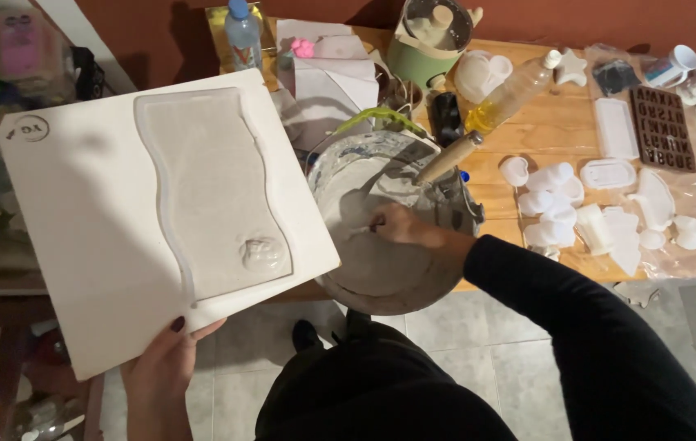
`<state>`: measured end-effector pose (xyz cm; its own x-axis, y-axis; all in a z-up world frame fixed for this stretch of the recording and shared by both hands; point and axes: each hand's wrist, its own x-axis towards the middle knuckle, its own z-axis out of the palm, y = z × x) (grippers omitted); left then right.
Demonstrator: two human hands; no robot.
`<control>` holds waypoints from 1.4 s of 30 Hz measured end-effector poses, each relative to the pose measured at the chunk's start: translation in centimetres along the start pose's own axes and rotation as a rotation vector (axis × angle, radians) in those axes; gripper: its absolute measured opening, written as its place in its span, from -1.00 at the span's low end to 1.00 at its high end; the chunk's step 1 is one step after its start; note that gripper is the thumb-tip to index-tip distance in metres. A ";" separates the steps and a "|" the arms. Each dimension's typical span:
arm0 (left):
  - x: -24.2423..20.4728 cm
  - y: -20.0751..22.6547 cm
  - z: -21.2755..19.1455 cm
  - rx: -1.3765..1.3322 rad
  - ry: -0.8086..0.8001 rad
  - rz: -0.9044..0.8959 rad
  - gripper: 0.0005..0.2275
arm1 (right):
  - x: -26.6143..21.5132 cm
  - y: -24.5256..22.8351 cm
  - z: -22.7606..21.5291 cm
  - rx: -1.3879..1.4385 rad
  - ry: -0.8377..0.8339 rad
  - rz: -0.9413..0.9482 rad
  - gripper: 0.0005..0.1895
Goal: The person is pouring liquid plaster from a bucket into a silicone mold using a spoon and then adjusting it with a small brush.
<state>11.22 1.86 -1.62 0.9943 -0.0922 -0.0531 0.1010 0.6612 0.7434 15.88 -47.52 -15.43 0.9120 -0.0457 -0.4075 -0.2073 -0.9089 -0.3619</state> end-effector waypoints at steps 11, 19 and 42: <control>1.3 0.1 2.5 0.147 0.013 -0.074 -0.42 | -12.6 -1.0 -11.8 0.657 -0.086 0.063 -0.78; 3.2 -4.3 0.0 0.052 -0.245 -0.251 -0.55 | -22.6 -0.6 -20.5 0.600 0.044 0.085 -0.71; -0.2 -9.6 4.6 -0.240 -0.476 -0.289 -0.43 | -22.3 -11.5 -23.3 0.340 0.518 -0.132 -0.74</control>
<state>9.88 -7.89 -5.71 0.8068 -0.5795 0.1152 0.4245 0.7042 0.5692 6.20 -45.68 17.31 0.9730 -0.2140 0.0864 -0.1043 -0.7416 -0.6627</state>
